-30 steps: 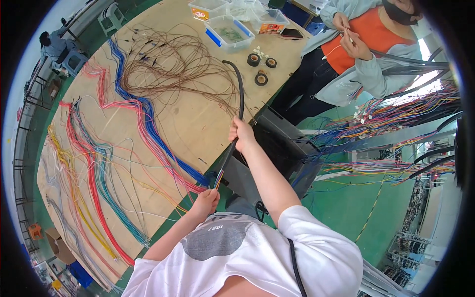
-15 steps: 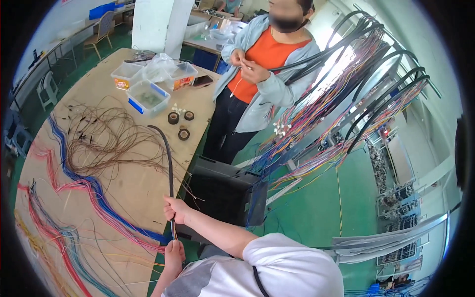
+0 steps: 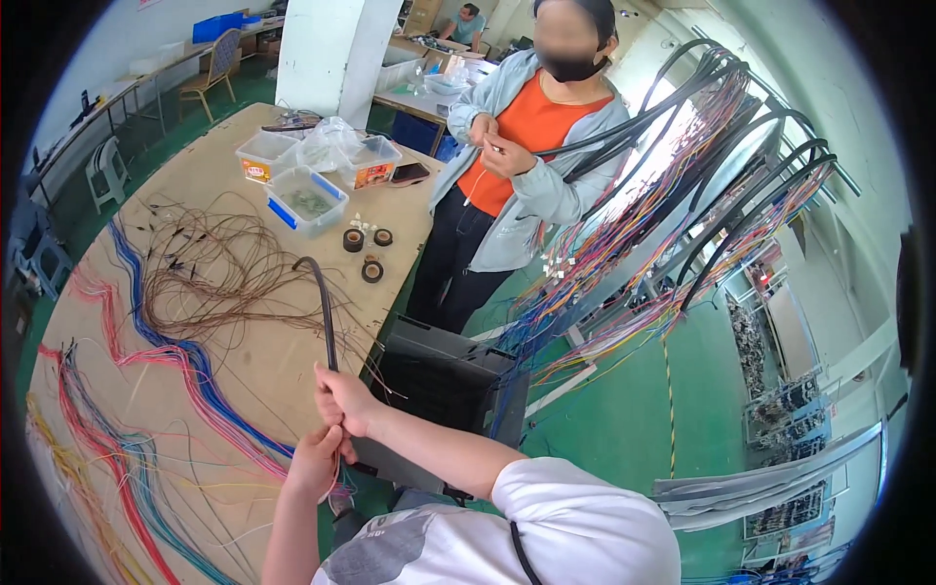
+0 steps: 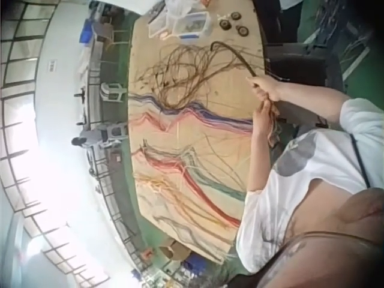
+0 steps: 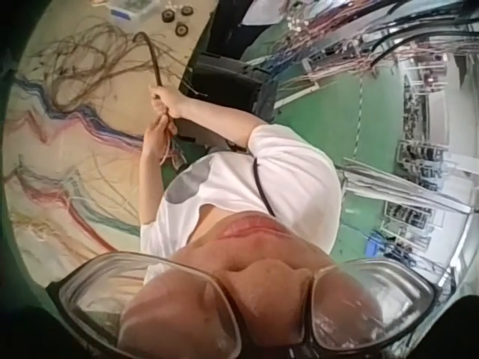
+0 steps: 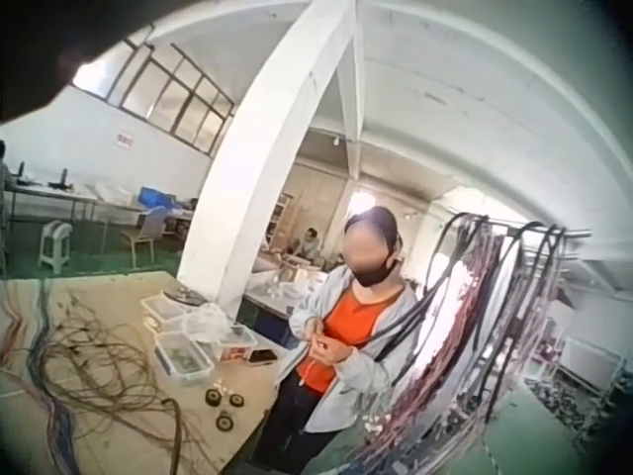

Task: Sort colored electrical wires into bundles and insert them into a protective black conduit sleeve using a guiding tool.

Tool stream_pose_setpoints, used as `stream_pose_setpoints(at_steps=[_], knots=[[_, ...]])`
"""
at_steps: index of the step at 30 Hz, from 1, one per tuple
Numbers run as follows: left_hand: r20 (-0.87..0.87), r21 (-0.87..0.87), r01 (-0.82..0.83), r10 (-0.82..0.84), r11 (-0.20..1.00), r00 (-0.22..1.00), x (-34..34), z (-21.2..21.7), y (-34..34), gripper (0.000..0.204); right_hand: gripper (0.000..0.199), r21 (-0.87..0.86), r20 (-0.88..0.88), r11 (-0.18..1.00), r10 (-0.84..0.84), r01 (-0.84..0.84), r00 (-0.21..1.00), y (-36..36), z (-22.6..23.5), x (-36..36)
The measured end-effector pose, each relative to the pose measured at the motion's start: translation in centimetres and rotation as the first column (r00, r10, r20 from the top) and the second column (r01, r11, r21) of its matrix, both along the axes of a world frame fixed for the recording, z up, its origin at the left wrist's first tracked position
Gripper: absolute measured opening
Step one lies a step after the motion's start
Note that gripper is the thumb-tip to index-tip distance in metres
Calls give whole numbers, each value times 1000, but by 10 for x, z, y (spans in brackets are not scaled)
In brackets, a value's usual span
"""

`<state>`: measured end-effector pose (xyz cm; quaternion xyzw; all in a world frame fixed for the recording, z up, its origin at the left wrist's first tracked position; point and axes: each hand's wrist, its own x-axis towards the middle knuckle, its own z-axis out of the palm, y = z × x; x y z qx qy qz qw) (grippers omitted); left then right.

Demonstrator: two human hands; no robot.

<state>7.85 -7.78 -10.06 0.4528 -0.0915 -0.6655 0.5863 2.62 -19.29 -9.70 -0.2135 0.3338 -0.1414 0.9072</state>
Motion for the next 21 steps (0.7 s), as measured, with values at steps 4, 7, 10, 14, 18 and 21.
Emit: stream_pose_setpoints(at_steps=[4,7,10,14,18,21], knots=[[317,-74,266,-230,961,920,-3,-2,8,25,40,-19,23,999,-43,43,999,-32,10,0],[204,-16,145,-138,989,969,-7,-3,8,26,44,-19,-58,996,-89,88,994,-10,-5,7],[154,-42,178,-170,983,973,0,9,9,25,46,50,-8,989,139,-139,990,1,11,-1],[530,-68,387,-296,919,794,6,33,9,24,46,-184,-20,954,236,-235,972,-3,60,3],[632,118,537,-481,835,608,38,11,1,25,45,-396,-41,902,173,-175,984,-40,100,16],[699,2,460,-331,888,634,38,59,1,27,45,-424,-35,878,232,-224,972,-63,151,19]])
